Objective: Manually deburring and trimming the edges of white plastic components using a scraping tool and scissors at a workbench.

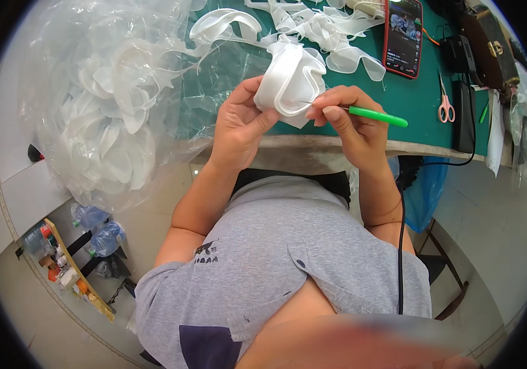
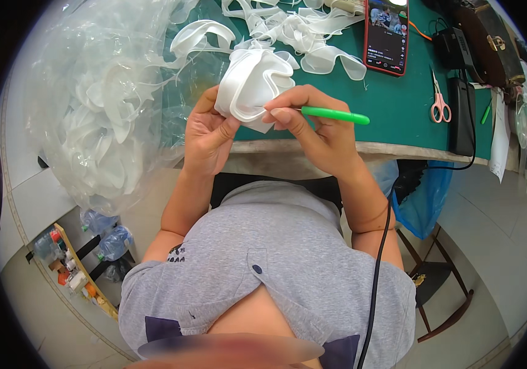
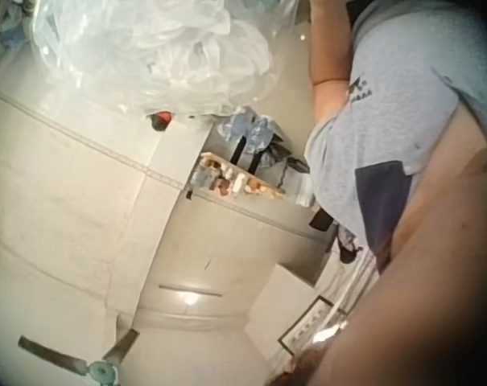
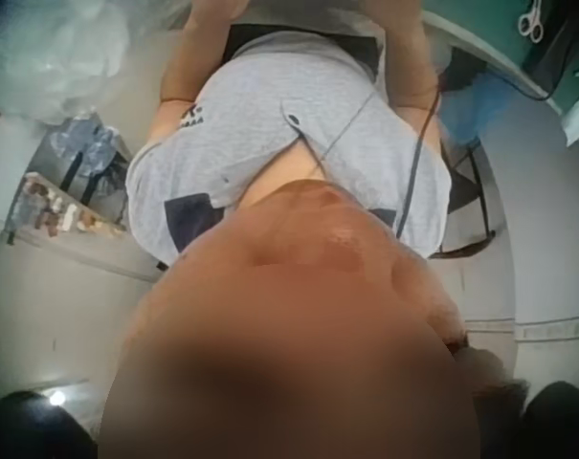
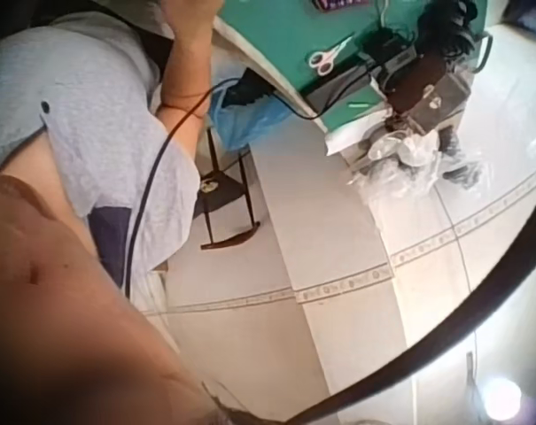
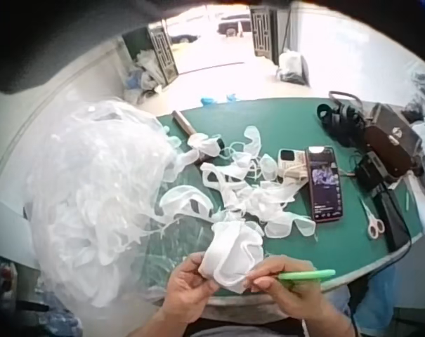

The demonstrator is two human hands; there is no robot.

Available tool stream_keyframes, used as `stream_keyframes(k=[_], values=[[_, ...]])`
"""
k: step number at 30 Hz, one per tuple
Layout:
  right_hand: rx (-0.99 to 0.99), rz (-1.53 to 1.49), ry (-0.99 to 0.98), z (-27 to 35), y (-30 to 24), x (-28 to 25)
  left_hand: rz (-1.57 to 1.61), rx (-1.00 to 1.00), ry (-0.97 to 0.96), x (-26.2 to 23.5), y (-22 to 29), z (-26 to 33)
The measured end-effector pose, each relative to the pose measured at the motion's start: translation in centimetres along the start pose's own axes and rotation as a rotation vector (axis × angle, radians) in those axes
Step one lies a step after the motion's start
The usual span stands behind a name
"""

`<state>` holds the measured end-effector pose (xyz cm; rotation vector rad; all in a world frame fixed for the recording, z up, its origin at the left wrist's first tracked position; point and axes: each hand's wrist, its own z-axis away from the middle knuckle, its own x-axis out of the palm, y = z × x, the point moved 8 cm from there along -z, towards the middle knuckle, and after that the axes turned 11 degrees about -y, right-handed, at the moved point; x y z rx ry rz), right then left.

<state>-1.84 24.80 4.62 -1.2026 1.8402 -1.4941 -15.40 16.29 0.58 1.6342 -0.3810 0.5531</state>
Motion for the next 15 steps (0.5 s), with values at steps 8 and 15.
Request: stream_keyframes(k=[8, 15], values=[[-0.205, 0.247, -0.027, -0.1, -2.4, -0.5, -0.059, 0.051, 0.020, 0.2, 0.2, 0.2], [0.115, 0.412, -0.065, -1.4, -1.3, 0.5, -0.182, 0.021, 0.021, 0.6, 0.7, 0.1]])
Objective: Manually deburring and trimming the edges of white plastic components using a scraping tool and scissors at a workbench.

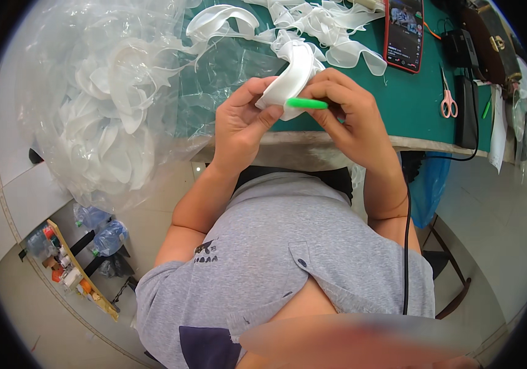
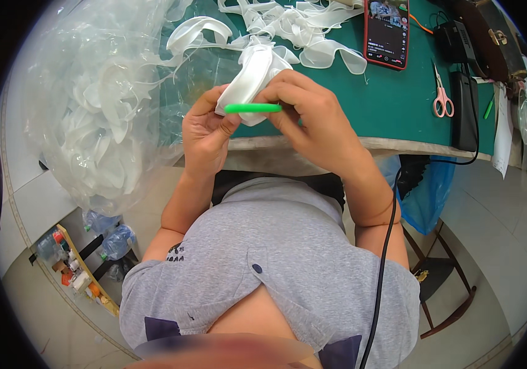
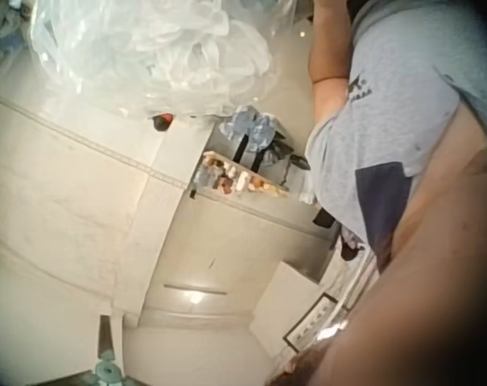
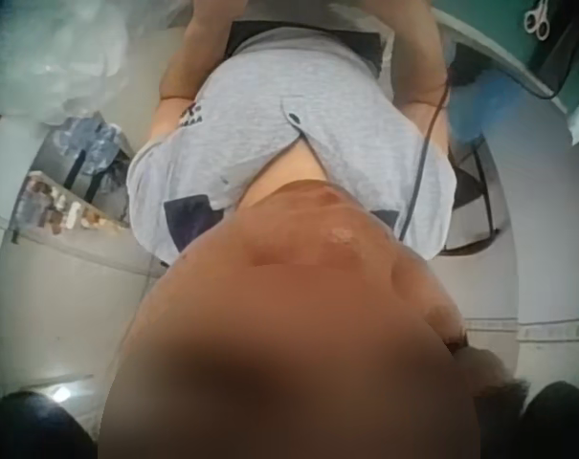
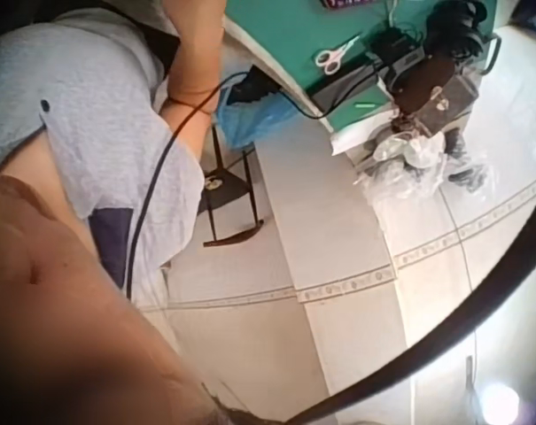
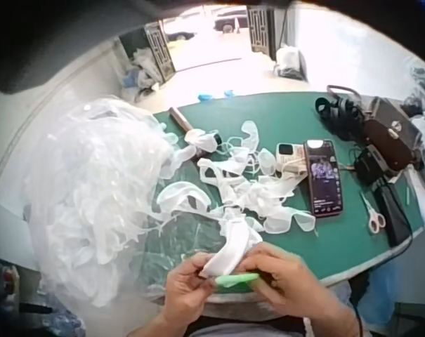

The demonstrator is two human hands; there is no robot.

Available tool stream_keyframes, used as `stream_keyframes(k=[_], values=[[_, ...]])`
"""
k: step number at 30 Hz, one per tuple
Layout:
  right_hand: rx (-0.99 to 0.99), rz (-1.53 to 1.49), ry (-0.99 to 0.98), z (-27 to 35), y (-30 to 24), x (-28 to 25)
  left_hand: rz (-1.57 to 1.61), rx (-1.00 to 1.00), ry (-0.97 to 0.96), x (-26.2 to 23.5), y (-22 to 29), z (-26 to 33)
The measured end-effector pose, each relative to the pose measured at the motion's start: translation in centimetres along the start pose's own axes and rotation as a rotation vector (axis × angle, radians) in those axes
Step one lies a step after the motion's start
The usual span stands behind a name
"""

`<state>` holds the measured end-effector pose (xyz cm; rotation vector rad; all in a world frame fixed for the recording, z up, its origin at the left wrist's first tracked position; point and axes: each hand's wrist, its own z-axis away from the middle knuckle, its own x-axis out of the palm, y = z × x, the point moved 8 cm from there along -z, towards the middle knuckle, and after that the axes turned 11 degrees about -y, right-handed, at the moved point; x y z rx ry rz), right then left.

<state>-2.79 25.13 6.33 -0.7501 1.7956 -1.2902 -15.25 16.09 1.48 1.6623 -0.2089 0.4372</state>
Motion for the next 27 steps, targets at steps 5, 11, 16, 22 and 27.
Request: stream_keyframes(k=[5, 11, 16, 22, 27], values=[[0.019, 0.058, -0.208, -0.5, 0.5, 1.1, -0.058, 0.013, 0.009, 0.1, 0.4, -0.1], [0.035, -0.017, -0.196, -1.1, 0.8, 1.2, -0.045, -0.023, 0.029, -0.4, -0.1, -0.1], [-0.054, 0.045, -0.183, -1.5, 0.4, 1.3, -0.057, -0.038, 0.033, -0.4, -0.2, -0.3], [-0.092, 0.090, -0.207, -1.5, -0.1, 1.2, 0.072, -0.066, 0.040, -0.6, -0.6, -0.3], [-0.015, 0.027, -0.219, -1.4, 0.5, 0.9, 0.185, -0.069, 0.023, -0.7, -0.6, -0.4]])
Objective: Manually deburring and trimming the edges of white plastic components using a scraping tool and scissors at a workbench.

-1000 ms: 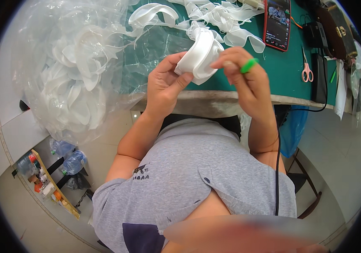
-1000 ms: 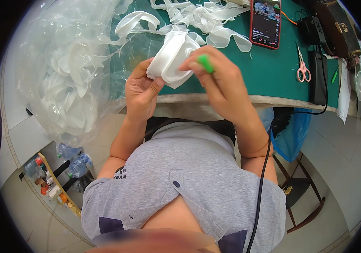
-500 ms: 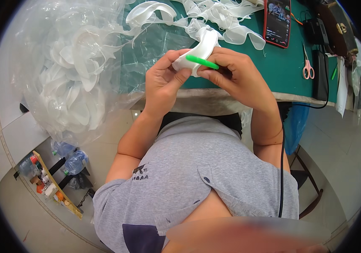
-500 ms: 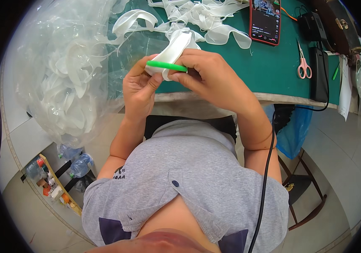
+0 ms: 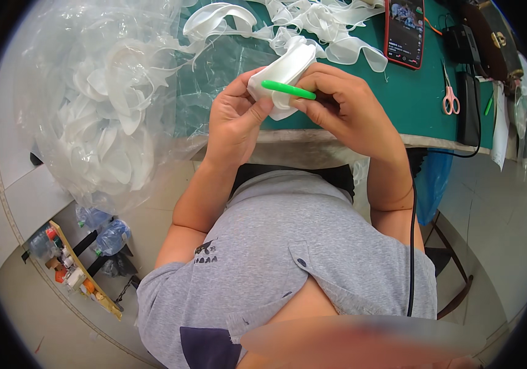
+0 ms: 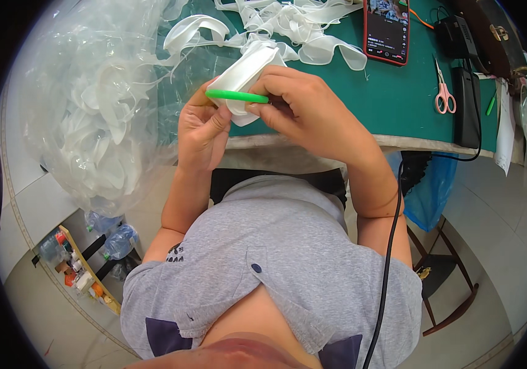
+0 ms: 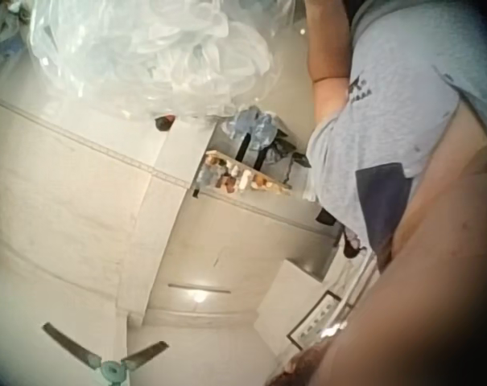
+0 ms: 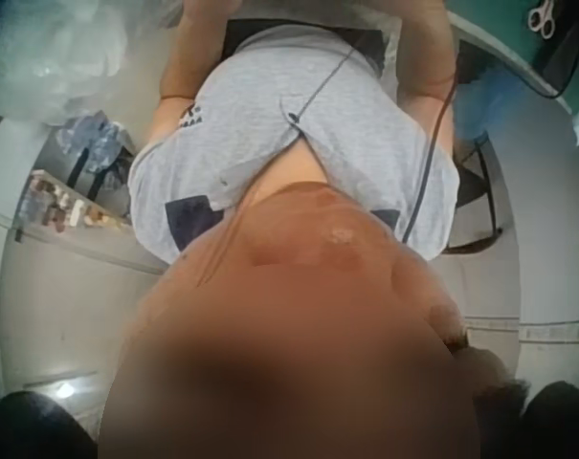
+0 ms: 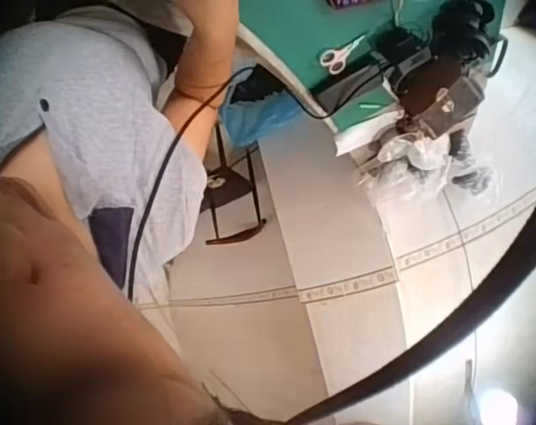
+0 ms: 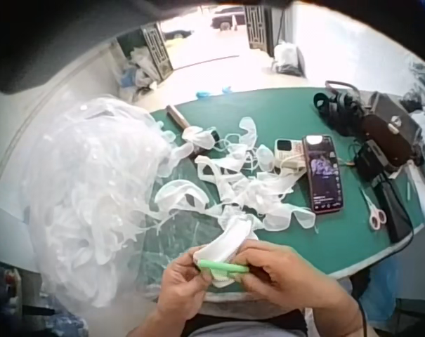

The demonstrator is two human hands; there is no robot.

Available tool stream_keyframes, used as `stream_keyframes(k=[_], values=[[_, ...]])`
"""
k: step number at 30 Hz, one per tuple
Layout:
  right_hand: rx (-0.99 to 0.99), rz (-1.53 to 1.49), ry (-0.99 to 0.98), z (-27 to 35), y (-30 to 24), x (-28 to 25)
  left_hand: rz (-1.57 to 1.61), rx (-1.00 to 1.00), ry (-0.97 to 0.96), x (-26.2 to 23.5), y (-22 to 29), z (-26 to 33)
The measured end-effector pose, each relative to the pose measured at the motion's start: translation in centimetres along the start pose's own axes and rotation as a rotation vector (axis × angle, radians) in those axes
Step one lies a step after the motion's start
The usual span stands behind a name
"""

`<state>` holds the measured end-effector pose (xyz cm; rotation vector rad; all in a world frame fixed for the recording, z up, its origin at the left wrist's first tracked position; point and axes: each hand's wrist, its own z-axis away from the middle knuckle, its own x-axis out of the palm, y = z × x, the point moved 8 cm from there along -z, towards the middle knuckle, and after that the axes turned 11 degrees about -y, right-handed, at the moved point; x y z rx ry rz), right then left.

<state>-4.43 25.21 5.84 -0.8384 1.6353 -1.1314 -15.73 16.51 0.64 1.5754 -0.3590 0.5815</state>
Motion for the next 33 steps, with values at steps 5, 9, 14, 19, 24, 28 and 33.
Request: stream_keyframes(k=[5, 9, 14, 19, 24, 28, 33], values=[[-0.015, -0.009, 0.047, -0.1, 0.1, -0.2, 0.017, 0.008, 0.002, 0.0, 0.1, 0.0], [0.036, -0.054, 0.024, -0.1, 0.8, 0.1, -0.014, 0.018, -0.004, 1.0, 0.8, -0.2], [0.039, -0.082, 0.000, -0.2, 0.5, 0.3, -0.090, 0.028, 0.021, 1.2, 1.0, -0.4], [0.018, -0.157, -0.011, -0.3, 0.3, 0.5, -0.100, 0.073, -0.027, 1.2, 1.0, -0.4], [-0.052, -0.161, -0.021, -0.4, -0.2, 0.4, -0.089, 0.090, -0.042, 1.3, 0.9, -0.4], [-0.053, -0.131, -0.037, -0.5, -0.1, 0.4, -0.080, 0.095, -0.044, 1.3, 0.9, -0.5], [-0.038, -0.082, -0.058, -0.4, -0.5, 0.5, -0.066, 0.070, -0.036, 1.2, 0.6, -0.5]])
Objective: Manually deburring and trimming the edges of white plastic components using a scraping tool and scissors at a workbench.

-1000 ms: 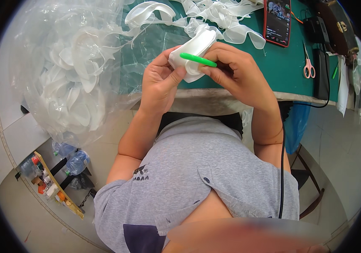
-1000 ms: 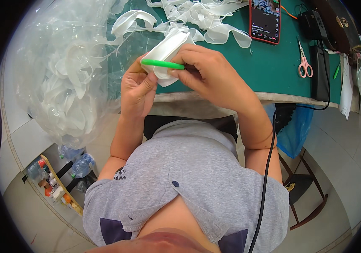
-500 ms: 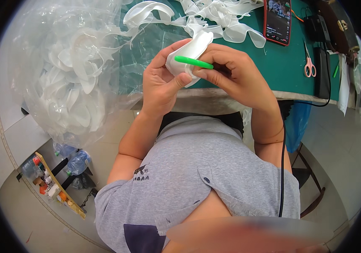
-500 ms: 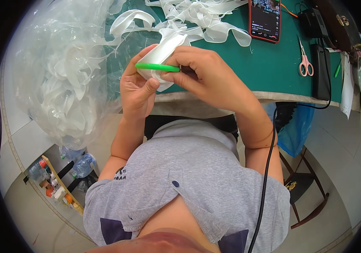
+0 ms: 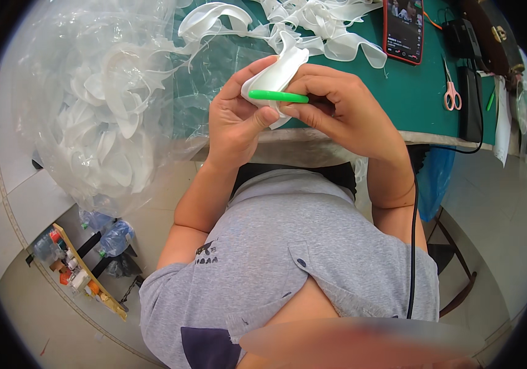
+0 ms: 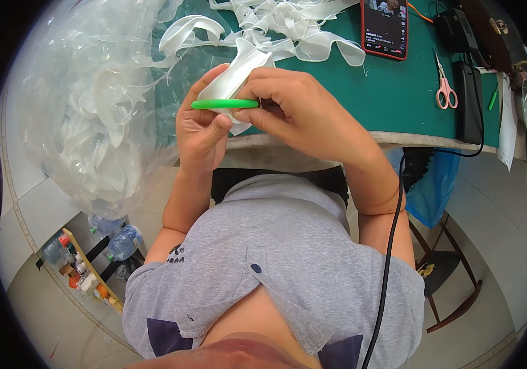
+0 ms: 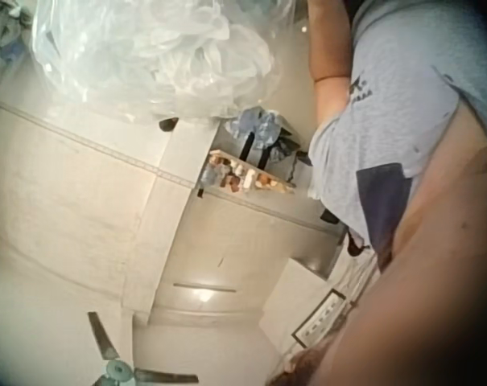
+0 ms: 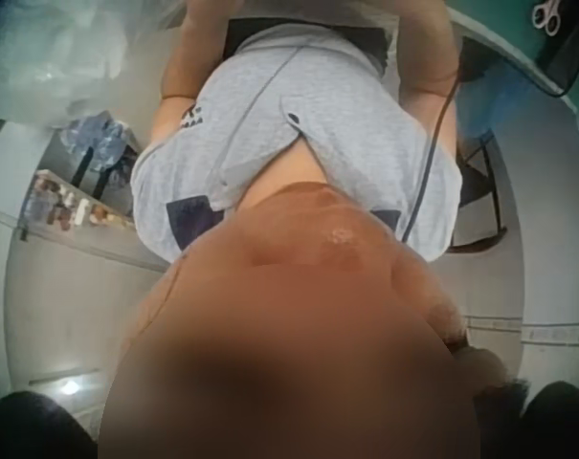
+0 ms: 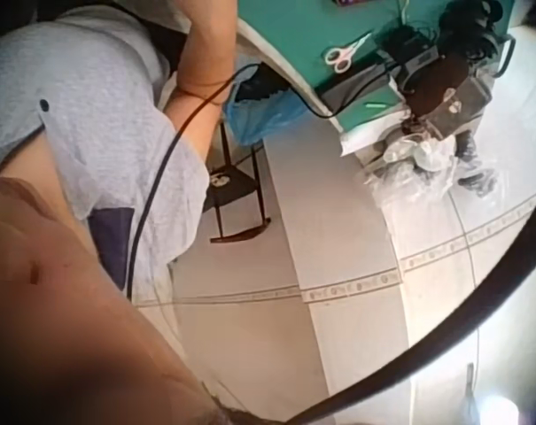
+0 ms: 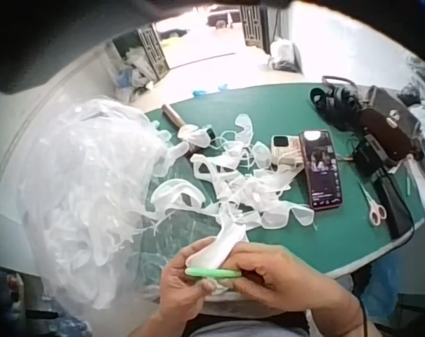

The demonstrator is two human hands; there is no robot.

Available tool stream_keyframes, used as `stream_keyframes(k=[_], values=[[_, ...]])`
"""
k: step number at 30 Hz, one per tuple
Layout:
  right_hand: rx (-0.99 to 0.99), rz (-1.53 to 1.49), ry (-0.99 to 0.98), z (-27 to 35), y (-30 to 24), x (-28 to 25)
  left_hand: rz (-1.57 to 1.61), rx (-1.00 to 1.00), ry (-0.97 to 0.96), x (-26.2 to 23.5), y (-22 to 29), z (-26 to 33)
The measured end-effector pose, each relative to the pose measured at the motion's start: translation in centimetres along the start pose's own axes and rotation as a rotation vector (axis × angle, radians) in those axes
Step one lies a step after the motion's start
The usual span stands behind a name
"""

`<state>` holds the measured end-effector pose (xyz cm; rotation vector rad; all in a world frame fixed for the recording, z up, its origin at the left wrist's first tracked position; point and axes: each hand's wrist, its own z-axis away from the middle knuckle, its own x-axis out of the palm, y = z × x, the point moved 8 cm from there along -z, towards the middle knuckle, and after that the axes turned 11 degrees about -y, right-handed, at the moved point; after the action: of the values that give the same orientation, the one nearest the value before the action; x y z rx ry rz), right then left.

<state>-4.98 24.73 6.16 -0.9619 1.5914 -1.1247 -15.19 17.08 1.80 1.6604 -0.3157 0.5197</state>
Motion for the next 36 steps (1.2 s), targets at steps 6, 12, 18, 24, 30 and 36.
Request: stream_keyframes(k=[6, 12, 18, 24, 30, 36], values=[[0.020, -0.041, 0.049, 0.5, 0.3, -0.3, 0.048, -0.004, 0.006, -0.4, -0.1, 0.0], [0.058, -0.040, 0.092, 1.4, 1.1, -1.5, 0.063, 0.011, 0.021, -1.0, 0.1, 0.4], [0.145, 0.018, 0.183, 3.0, 2.4, -3.2, 0.060, -0.006, 0.037, -2.0, -0.2, 0.7], [0.144, 0.045, 0.392, 4.2, 3.0, -5.4, 0.065, -0.014, 0.065, -2.6, 0.0, 1.1], [0.273, 0.295, 0.477, 4.4, 3.7, -6.8, 0.085, -0.024, 0.074, -3.1, 0.0, 1.4], [0.221, 0.116, 0.734, 4.9, 3.6, -7.4, 0.192, -0.048, 0.130, -3.9, 0.5, 1.7]])
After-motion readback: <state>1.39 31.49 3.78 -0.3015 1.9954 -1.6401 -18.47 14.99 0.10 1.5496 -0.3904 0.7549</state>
